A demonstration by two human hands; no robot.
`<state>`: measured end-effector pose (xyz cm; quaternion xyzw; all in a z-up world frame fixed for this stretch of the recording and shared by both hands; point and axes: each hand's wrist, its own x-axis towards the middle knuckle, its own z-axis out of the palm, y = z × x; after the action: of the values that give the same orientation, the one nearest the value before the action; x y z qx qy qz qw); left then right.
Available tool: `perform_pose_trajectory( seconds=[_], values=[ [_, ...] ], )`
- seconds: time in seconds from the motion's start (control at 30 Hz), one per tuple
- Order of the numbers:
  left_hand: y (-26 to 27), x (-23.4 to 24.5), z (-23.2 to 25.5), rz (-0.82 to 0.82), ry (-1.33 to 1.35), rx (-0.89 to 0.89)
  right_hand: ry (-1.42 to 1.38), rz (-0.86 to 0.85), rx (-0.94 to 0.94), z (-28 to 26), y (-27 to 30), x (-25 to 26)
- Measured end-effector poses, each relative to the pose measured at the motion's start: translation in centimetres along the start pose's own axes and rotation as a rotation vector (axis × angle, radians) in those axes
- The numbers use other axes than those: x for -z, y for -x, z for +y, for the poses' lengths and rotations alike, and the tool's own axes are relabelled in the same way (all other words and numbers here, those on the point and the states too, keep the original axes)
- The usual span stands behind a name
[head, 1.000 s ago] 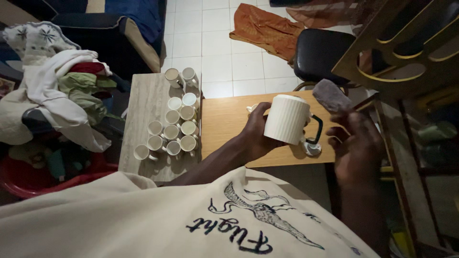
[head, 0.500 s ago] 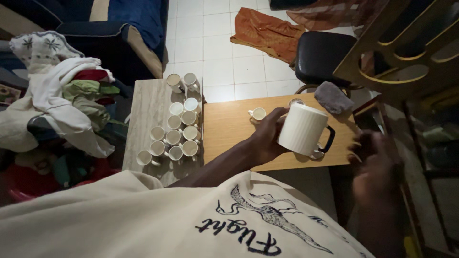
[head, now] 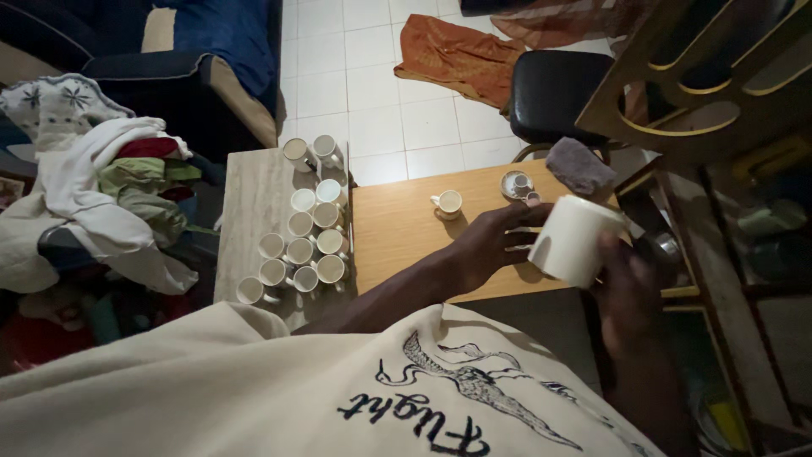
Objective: The person picks up mugs one at a time and places them on a shelf inside a wooden cabinet.
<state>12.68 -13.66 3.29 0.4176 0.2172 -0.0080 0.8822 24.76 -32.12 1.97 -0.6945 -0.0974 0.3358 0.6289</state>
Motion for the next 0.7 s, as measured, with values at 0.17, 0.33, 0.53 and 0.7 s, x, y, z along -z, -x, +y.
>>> perform_pose_trajectory(
  seconds=[0.17,0.33,0.53,0.7],
  values=[
    [0.1,-1.2,0.5,-0.155,-0.099,-0.093,-0.358,-0.092,0.161,2.9,-1.2,2.5],
    [-0.4,-2.1,-0.1,-0.195,-0.033,-0.107,-0.276,-0.034,0.171,2.5,-1.3,3.4],
    [-1.8,-3.6,-1.6,-0.204,0.055,-0.128,-0.115,0.021,0.250,-0.2,-0.8,4.3],
    [-2.8,-5.7,-2.5,-0.170,0.027,-0.177,0.018,0.053,0.341,-1.3,0.4,5.9]
  ],
)
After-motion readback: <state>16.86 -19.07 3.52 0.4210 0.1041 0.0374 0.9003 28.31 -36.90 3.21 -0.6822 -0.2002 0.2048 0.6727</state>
